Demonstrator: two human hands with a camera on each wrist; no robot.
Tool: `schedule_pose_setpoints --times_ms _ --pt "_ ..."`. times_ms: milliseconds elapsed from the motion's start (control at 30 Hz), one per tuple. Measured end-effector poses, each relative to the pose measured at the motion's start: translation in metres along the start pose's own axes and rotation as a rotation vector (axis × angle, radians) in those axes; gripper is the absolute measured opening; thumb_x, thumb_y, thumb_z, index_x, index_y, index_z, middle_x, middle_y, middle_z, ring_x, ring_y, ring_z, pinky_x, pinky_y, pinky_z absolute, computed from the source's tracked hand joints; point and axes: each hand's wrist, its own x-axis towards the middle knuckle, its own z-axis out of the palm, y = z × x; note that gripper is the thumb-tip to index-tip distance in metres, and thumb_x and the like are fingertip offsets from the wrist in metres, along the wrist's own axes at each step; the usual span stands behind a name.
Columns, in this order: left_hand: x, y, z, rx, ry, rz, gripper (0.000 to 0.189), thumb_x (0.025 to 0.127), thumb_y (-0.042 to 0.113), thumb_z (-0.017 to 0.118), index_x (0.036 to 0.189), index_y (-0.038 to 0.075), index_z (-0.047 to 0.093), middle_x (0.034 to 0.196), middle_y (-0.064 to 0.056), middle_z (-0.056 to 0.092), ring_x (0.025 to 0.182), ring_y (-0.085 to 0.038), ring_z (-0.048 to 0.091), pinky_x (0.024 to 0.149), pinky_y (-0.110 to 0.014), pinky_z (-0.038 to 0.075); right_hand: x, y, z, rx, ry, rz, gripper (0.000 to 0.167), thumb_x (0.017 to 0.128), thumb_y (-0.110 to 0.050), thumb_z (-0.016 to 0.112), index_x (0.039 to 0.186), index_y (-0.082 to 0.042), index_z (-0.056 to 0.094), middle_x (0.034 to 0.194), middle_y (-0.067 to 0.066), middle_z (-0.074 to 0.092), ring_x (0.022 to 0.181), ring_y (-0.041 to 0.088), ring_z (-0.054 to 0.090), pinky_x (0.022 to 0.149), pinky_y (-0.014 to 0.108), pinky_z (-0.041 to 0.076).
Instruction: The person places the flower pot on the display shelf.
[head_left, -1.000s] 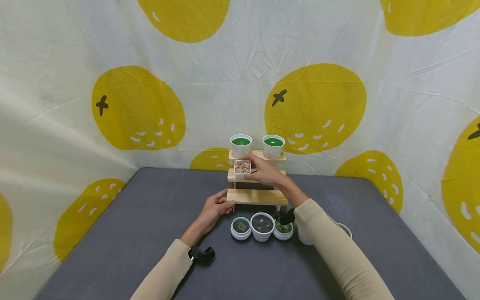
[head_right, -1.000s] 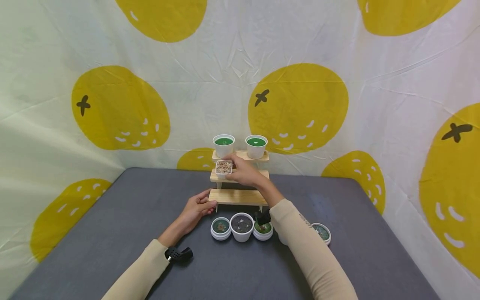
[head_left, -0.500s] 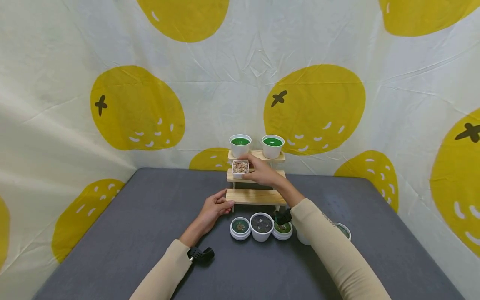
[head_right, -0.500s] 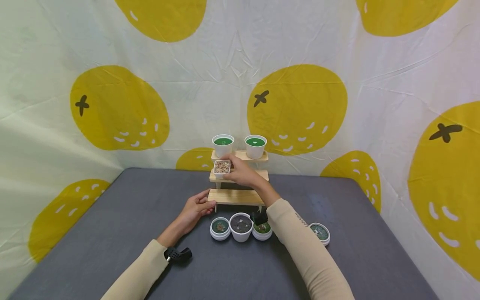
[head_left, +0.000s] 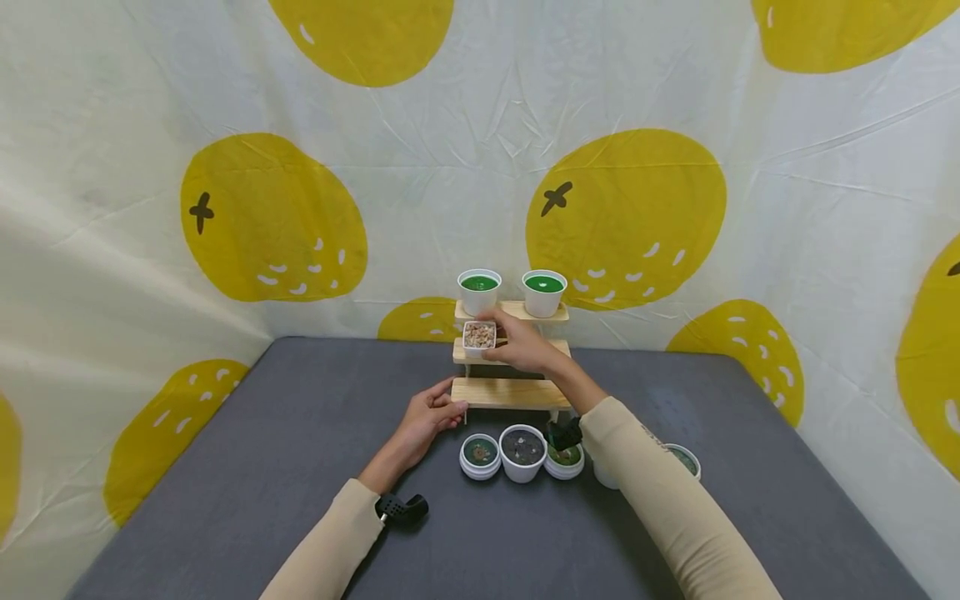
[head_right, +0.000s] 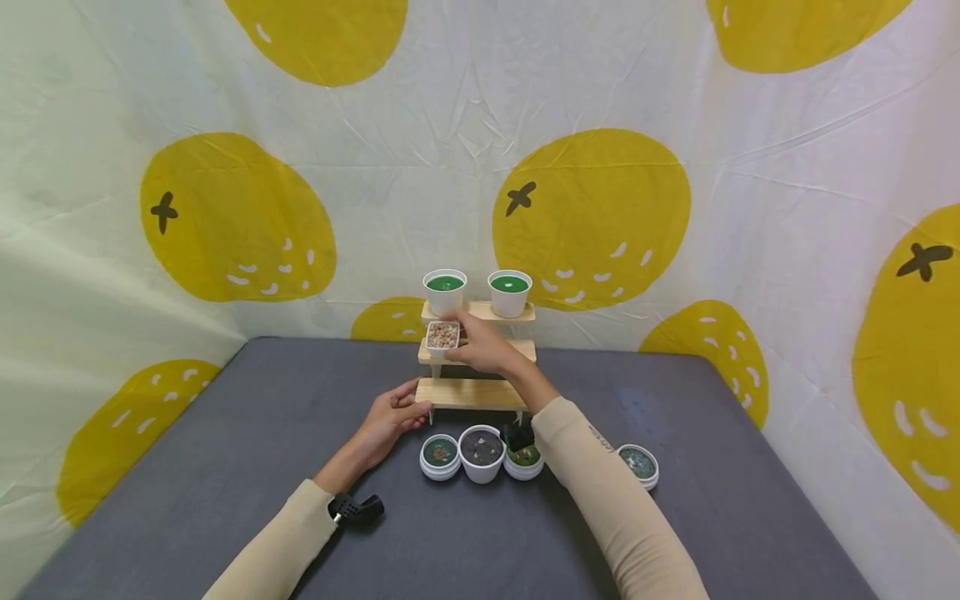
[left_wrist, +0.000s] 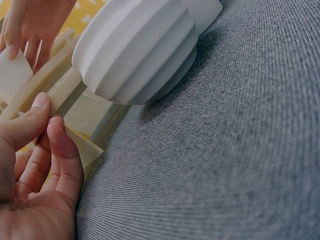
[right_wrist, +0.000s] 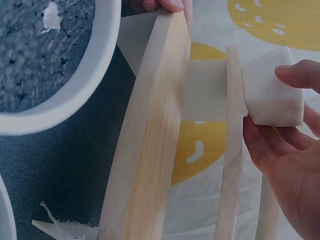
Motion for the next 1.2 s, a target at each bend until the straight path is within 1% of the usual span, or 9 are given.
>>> schedule_pose_setpoints --times_ms 200,367,600,867,1033,1200 --pt "0.0003 -0.0010 -0.0001 0.003 0.002 0.001 0.073 0.096 0.014 0.075 0.160 0.012 0.039 0.091 0.000 0.069 0.083 -0.010 0.065 0.072 -0.021 0.056 0.0000 0.0008 0.0012 0.012 -0.003 0.004 0.062 0.094 -0.004 0.070 0.150 -0.002 0.044 0.138 0.021 0.058 0.125 0.037 0.059 0.102 0.045 0.051" --pt "0.0000 -0.0009 -0.0002 0.006 -0.006 0.006 0.075 0.096 0.015 0.075 0.160 0.010 0.037 0.091 0.001 0.069 0.083 -0.009 0.065 0.072 -0.021 0.057 -0.0011 -0.0016 0.0014 0.020 -0.014 0.018 0.062 0.095 -0.004 0.069 0.151 -0.002 0.042 0.138 0.022 0.057 0.124 0.036 0.058 0.102 0.045 0.051" --pt "-0.0007 -0.0020 -0.0024 -0.002 -0.012 0.006 0.075 0.096 0.013 0.074 0.161 0.009 0.037 0.089 0.002 0.069 0.081 -0.009 0.065 0.071 -0.021 0.056 0.0000 -0.0037 0.0043 0.053 -0.022 0.024 0.062 0.096 -0.002 0.067 0.151 0.000 0.038 0.139 0.023 0.056 0.127 0.035 0.058 0.109 0.049 0.048" --pt "-0.0011 -0.0020 -0.0035 0.000 -0.015 0.001 0.075 0.096 0.014 0.074 0.161 0.009 0.036 0.090 0.002 0.068 0.082 -0.009 0.065 0.071 -0.021 0.057 -0.0001 -0.0039 0.0048 0.058 -0.025 0.029 0.061 0.097 -0.002 0.066 0.151 -0.001 0.038 0.141 0.022 0.055 0.130 0.037 0.056 0.111 0.051 0.047" --pt "-0.0014 -0.0015 -0.0036 -0.004 -0.008 -0.006 0.074 0.096 0.014 0.075 0.160 0.010 0.038 0.090 0.001 0.069 0.082 -0.010 0.065 0.071 -0.020 0.057 -0.0019 -0.0029 0.0044 0.054 -0.019 0.014 0.061 0.098 -0.003 0.066 0.152 -0.002 0.039 0.140 0.023 0.056 0.129 0.038 0.057 0.108 0.051 0.049" --pt "-0.0014 -0.0019 -0.0037 -0.002 -0.009 -0.002 0.073 0.096 0.014 0.075 0.159 0.010 0.040 0.090 0.002 0.069 0.081 -0.009 0.065 0.071 -0.021 0.057 -0.0034 0.0017 0.0069 0.030 0.015 -0.003 0.061 0.097 -0.005 0.068 0.151 -0.002 0.041 0.139 0.024 0.058 0.126 0.039 0.060 0.105 0.051 0.051"
